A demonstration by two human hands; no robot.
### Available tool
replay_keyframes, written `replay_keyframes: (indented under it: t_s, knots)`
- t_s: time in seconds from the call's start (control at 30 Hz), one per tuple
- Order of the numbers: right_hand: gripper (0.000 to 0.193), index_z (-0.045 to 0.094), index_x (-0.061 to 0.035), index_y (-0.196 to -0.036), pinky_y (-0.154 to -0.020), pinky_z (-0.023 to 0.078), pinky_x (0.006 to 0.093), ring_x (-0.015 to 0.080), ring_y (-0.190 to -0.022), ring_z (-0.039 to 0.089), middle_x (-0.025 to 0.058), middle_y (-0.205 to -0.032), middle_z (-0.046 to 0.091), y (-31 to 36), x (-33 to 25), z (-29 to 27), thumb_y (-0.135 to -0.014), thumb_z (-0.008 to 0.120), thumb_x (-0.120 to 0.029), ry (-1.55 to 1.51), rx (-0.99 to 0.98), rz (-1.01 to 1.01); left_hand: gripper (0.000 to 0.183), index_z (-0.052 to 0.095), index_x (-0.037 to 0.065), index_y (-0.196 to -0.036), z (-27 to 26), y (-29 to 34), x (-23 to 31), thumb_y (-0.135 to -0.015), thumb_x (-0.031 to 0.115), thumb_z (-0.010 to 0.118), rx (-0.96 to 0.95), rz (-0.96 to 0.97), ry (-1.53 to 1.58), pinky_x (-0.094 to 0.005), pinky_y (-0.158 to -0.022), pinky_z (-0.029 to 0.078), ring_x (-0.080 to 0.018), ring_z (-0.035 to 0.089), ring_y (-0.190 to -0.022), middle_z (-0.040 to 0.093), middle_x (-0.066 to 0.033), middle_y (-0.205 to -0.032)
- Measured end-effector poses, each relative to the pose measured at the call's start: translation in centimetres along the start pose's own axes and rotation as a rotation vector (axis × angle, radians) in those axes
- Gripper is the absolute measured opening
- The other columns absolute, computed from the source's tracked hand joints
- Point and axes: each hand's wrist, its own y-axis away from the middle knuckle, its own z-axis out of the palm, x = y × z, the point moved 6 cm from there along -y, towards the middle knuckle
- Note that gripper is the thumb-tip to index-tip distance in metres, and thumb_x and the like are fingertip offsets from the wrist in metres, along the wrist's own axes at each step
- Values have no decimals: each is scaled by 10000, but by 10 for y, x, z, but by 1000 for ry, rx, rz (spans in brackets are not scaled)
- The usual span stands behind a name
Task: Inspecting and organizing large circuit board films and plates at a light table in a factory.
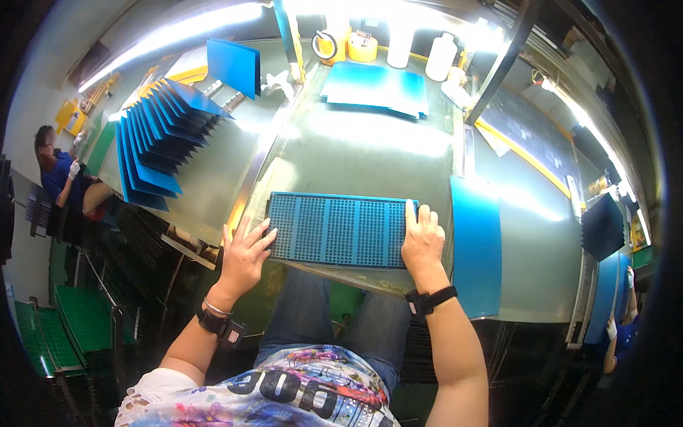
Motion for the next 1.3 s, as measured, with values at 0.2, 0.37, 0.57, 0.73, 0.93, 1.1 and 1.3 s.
replay_keyframes:
  t_s: [0.2,0.37,0.57,0.73,0.93,1.1,1.3]
  knots:
    - [558,482,-9,-1244,-661,485,329,246,-910,515,89,-996,492,-3,3,8,-692,565,-27,-16,-46,-52,464,516,55,-1236,17,-39,2,-827,257,600,97,34,5,-620,-1037,175,-325,341,-1292,486,-58,-1322]
    - [562,492,0,-1230,-689,452,330,249,-929,493,88,-990,488,4,4,4,-674,571,-20,3,-89,-7,493,490,33,-1264,32,-61,-1,-876,335,520,213,-65,-130,-616,-1030,200,-325,351,-1280,488,-100,-1306]
    - [523,523,28,-1182,-848,381,401,275,-1023,470,111,-1051,499,20,1,-7,-664,554,-35,-24,-144,55,508,496,15,-1259,38,-72,-3,-870,343,508,194,-131,-64,-609,-1051,157,-318,276,-1327,444,-118,-1344]
    - [505,489,61,-1218,-1054,264,466,327,-1300,333,161,-1369,401,66,-4,-29,-739,559,-82,-158,-77,-2,545,434,18,-1315,41,-73,-5,-875,335,489,157,-54,-109,-606,-1064,116,-335,154,-1383,371,-115,-1412]
    - [627,467,57,-1247,-1078,218,497,347,-1308,329,185,-1374,404,130,-14,-53,-765,666,-291,-356,-162,-10,567,380,61,-1366,47,-71,-11,-897,372,450,92,-96,-96,-609,-1067,94,-330,123,-1392,306,-86,-1462]
    - [746,420,22,-1303,-1081,204,510,355,-1333,283,168,-1400,373,139,0,-63,-739,680,-392,-378,-149,-128,571,386,76,-1366,38,-66,-8,-897,394,455,63,-46,-101,-620,-1061,86,-329,119,-1393,313,-81,-1460]
    - [594,497,-95,-1275,-1082,230,495,300,-1339,297,105,-1399,395,120,-17,-49,-741,667,-291,-360,-173,-264,591,372,57,-1370,38,-46,-7,-902,407,461,0,52,-65,-637,-1049,76,-342,100,-1395,264,-112,-1479]
